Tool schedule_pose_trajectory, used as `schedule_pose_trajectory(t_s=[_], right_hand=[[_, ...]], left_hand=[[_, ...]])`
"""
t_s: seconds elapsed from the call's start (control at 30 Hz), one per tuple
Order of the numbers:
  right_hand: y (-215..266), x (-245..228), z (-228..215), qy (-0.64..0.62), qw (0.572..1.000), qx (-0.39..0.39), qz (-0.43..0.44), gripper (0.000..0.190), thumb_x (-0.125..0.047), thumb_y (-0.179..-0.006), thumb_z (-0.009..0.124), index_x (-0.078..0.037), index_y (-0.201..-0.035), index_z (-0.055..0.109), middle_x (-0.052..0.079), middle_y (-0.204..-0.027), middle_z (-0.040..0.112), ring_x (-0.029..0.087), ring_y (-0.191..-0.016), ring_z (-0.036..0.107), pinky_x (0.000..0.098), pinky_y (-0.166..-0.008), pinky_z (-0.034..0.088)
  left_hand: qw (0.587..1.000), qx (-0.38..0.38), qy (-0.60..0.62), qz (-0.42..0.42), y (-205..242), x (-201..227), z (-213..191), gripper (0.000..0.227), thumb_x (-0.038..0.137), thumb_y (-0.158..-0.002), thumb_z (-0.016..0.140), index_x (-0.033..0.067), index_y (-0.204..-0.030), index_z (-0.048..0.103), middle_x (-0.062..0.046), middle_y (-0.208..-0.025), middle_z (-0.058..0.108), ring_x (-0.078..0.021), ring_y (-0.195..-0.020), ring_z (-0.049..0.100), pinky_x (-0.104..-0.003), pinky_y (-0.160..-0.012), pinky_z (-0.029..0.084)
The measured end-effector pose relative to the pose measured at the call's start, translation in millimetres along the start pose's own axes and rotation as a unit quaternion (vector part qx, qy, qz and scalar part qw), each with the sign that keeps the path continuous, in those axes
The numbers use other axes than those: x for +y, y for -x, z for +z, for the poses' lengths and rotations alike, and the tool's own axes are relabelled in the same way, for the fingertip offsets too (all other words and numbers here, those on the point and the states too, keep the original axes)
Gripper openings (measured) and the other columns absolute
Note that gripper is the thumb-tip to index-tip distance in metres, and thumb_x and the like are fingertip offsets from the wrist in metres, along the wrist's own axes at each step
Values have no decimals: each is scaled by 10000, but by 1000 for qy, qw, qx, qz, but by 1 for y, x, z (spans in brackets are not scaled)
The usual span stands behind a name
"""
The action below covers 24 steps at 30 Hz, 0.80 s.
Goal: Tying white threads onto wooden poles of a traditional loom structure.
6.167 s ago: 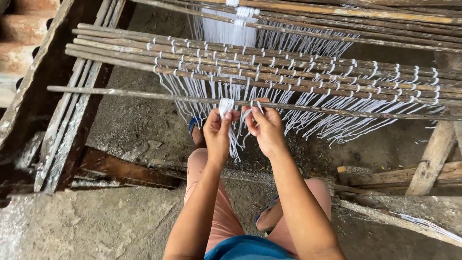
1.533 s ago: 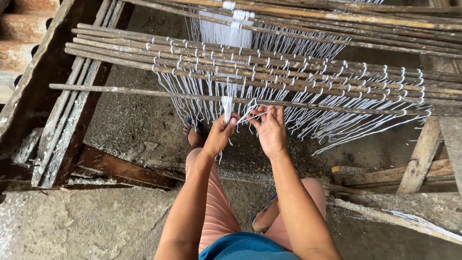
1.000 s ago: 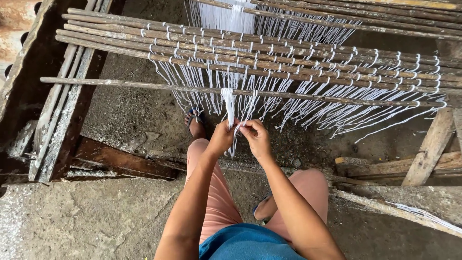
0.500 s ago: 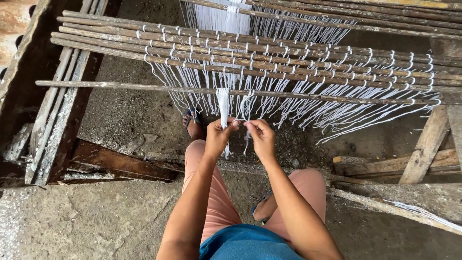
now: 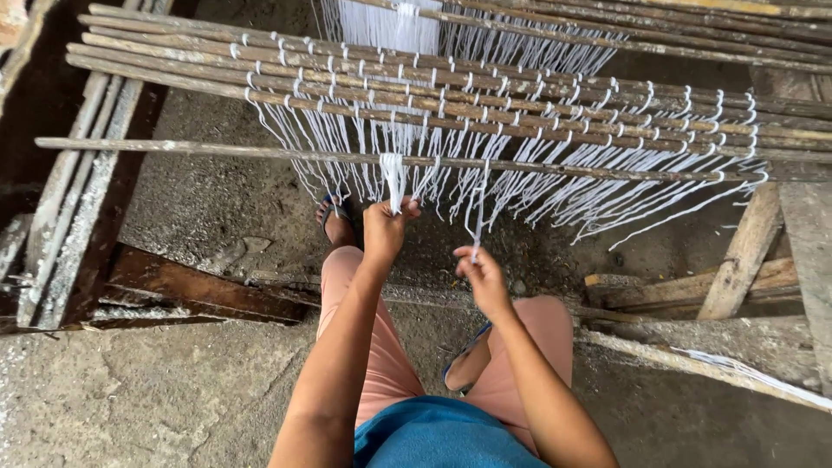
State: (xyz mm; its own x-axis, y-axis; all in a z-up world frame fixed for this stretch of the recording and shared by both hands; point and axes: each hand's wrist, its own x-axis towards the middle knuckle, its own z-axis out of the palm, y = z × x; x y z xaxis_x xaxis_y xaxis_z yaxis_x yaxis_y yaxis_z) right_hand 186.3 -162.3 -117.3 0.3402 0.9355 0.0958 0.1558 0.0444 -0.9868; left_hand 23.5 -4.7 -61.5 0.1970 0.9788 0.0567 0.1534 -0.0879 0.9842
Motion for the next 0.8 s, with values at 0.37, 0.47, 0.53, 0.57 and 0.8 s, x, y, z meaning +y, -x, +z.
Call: schedule_pose_trajectory(t_s=[0.37, 0.47, 0.53, 0.57, 0.8], right_hand=[[29, 64, 15, 100, 984, -121, 87, 330, -221, -1116, 400, -54, -1081, 682, 101, -766, 766, 207, -738, 745, 347, -805, 568], [4, 40, 10, 184, 954, -206, 118, 286, -241, -1074, 475, -77, -1054, 709, 118, -847, 780, 280, -816, 736, 399, -815, 541], [-18, 14, 10, 204, 938, -253, 118, 252, -234, -1032, 547, -73, -1021, 740, 145, -879, 781, 328, -834, 709, 437, -821, 517], [-28, -1, 10, 95, 964, -218, 115, 203, -176, -946, 668, -55, -1101, 720, 119, -954, 764, 264, -887, 692, 401, -870, 523], [-90, -137, 11, -217, 968, -115, -44, 725, 1, -894, 699, -1, -1546, 384, 152, -1425, 536, 136, -1003, 592, 273, -869, 596]], left_hand=[[999, -46, -22, 10, -2, -5, 5, 125, 192, -879, 775, 141, -776, 824, -130, -717, 734, -314, -688, 693, -345, -735, 499], [999, -52, -13, 4, 1, 4, 2, 78, 197, -860, 793, 137, -824, 828, -125, -725, 744, -330, -761, 724, -344, -767, 508], [998, -55, -4, -1, -2, 7, -1, 62, 195, -852, 800, 138, -858, 826, -112, -735, 756, -313, -820, 746, -338, -790, 513], [998, -68, 2, -3, -2, 5, -2, 72, 183, -855, 799, 121, -882, 824, -129, -757, 761, -332, -819, 741, -350, -806, 514], [991, -117, 62, 1, 15, 39, -17, 368, 134, -808, 866, 84, -1163, 785, -182, -1108, 766, -380, -1138, 677, -469, -1005, 475]])
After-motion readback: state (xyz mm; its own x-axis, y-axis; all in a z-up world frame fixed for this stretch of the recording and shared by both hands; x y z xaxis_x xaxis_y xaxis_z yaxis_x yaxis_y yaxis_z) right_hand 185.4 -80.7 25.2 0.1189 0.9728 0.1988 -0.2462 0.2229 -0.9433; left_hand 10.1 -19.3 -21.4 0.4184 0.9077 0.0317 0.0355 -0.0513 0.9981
